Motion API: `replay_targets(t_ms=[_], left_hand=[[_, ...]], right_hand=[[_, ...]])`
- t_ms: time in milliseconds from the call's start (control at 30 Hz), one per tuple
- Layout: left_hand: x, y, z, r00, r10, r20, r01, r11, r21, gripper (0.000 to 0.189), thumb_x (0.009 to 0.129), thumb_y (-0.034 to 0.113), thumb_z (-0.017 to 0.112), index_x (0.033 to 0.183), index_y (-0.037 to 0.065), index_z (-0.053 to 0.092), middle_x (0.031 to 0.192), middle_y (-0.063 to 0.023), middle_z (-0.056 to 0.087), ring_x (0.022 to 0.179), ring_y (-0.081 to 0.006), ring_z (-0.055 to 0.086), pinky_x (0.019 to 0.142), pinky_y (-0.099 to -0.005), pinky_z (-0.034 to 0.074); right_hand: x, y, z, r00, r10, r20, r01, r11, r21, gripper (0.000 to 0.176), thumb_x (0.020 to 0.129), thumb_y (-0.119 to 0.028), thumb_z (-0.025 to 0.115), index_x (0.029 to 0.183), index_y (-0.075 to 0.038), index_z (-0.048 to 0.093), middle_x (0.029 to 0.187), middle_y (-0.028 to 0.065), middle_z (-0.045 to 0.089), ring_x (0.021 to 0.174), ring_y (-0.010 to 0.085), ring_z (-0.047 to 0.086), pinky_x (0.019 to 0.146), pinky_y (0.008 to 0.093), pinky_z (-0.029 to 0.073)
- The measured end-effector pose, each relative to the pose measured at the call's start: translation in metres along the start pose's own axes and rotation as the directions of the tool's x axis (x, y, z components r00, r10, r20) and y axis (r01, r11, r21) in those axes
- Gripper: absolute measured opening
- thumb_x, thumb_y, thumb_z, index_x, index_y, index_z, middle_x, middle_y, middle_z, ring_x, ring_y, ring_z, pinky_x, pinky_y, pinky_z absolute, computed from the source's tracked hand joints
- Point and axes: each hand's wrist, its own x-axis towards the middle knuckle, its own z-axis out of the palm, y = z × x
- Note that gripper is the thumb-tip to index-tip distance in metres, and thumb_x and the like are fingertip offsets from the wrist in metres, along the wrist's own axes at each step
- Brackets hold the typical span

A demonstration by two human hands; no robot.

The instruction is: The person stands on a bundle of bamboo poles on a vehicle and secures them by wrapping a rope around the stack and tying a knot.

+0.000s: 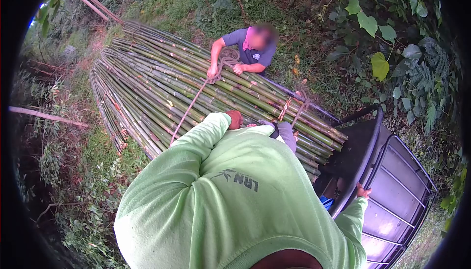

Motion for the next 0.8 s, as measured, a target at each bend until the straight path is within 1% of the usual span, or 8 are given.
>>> replay_targets(t_ms=[100, 200, 300, 400, 567, 667, 700, 800], left_hand=[[-0.003, -0.001, 0.002, 1.0, 0.001, -0.007, -0.001, 1.0, 0.008, 0.037, 0.063, 0.032, 0.064, 0.093, 0.011, 0.061, 0.096, -0.0121, 0.058, 0.089, -0.0271, 0.055, 0.078, -0.0341, 0.043], [-0.001, -0.006, 0.005, 0.999, 0.027, 0.021, -0.028, 0.998, 0.057, 0.038, 0.063, 0.034, 0.064, 0.093, 0.011, 0.061, 0.096, -0.0123, 0.058, 0.089, -0.0277, 0.055, 0.078, -0.0346, 0.043], [0.001, -0.013, 0.012, 1.0, 0.011, 0.01, -0.012, 0.996, 0.086, 0.039, 0.062, 0.036, 0.064, 0.093, 0.011, 0.061, 0.096, -0.0125, 0.058, 0.089, -0.0276, 0.055, 0.078, -0.0347, 0.043], [0.004, -0.023, 0.022, 0.997, 0.015, -0.082, -0.018, 0.999, -0.028, 0.033, 0.06, 0.033, 0.064, 0.084, 0.01, 0.061, 0.088, -0.0111, 0.06, 0.083, -0.0257, 0.056, 0.073, -0.0339, 0.044], [0.001, -0.019, 0.015, 0.997, 0.005, -0.076, -0.007, 0.999, -0.034, 0.036, 0.059, 0.032, 0.066, 0.086, 0.009, 0.06, 0.089, -0.0114, 0.06, 0.084, -0.0261, 0.056, 0.073, -0.0346, 0.044], [-0.002, -0.015, 0.009, 0.996, 0.02, -0.09, -0.025, 0.998, -0.053, 0.036, 0.058, 0.031, 0.067, 0.086, 0.009, 0.06, 0.088, -0.0113, 0.06, 0.083, -0.0262, 0.056, 0.073, -0.0347, 0.044], [-0.005, -0.013, 0.006, 0.995, 0.03, -0.1, -0.036, 0.998, -0.056, 0.036, 0.058, 0.03, 0.067, 0.086, 0.008, 0.06, 0.088, -0.0113, 0.06, 0.082, -0.0262, 0.056, 0.073, -0.0347, 0.044], [-0.016, 0.001, -0.008, 0.998, 0.001, -0.066, -0.004, 0.999, -0.045, 0.035, 0.062, 0.028, 0.067, 0.091, 0.009, 0.061, 0.092, -0.0126, 0.06, 0.086, -0.0259, 0.056, 0.075, -0.0333, 0.044]], right_hand=[[-0.01, -0.006, -0.008, 1.0, 0.014, 0.017, -0.014, 1.0, -0.001, 0.1, 0.056, -0.048, 0.065, 0.132, -0.013, 0.01, 0.125, 0.0304, 0.023, 0.112, 0.0434, 0.031, 0.095, 0.0447, 0.025], [-0.011, -0.007, -0.008, 1.0, 0.018, 0.02, -0.018, 1.0, 0.002, 0.1, 0.055, -0.048, 0.065, 0.132, -0.013, 0.01, 0.125, 0.0303, 0.023, 0.112, 0.0432, 0.031, 0.095, 0.0445, 0.025], [-0.01, -0.005, -0.007, 1.0, 0.009, 0.02, -0.009, 1.0, 0.007, 0.101, 0.055, -0.047, 0.065, 0.132, -0.012, 0.01, 0.125, 0.0304, 0.023, 0.112, 0.043, 0.031, 0.095, 0.0444, 0.025], [-0.002, -0.001, -0.003, 1.0, 0.0, 0.012, 0.0, 1.0, 0.003, 0.101, 0.055, -0.047, 0.065, 0.132, -0.012, 0.01, 0.125, 0.0309, 0.024, 0.112, 0.0428, 0.032, 0.095, 0.0442, 0.026], [-0.011, -0.004, -0.008, 1.0, -0.009, 0.004, 0.009, 1.0, -0.008, 0.101, 0.055, -0.049, 0.065, 0.131, -0.011, 0.011, 0.122, 0.0318, 0.028, 0.111, 0.0428, 0.033, 0.095, 0.044, 0.027], [-0.004, -0.001, -0.003, 1.0, -0.001, -0.03, 0.002, 1.0, 0.026, 0.099, 0.053, -0.044, 0.068, 0.13, -0.014, 0.013, 0.119, 0.031, 0.027, 0.106, 0.0424, 0.037, 0.091, 0.0438, 0.031], [-0.005, -0.001, -0.003, 1.0, -0.01, -0.021, 0.01, 1.0, 0.018, 0.099, 0.054, -0.046, 0.067, 0.13, -0.013, 0.012, 0.12, 0.0314, 0.027, 0.107, 0.0428, 0.035, 0.092, 0.0438, 0.029], [-0.006, -0.002, -0.006, 1.0, -0.03, 0.0, 0.03, 1.0, 0.008, 0.1, 0.056, -0.05, 0.065, 0.131, -0.011, 0.01, 0.121, 0.0321, 0.028, 0.111, 0.0435, 0.032, 0.095, 0.044, 0.027]])
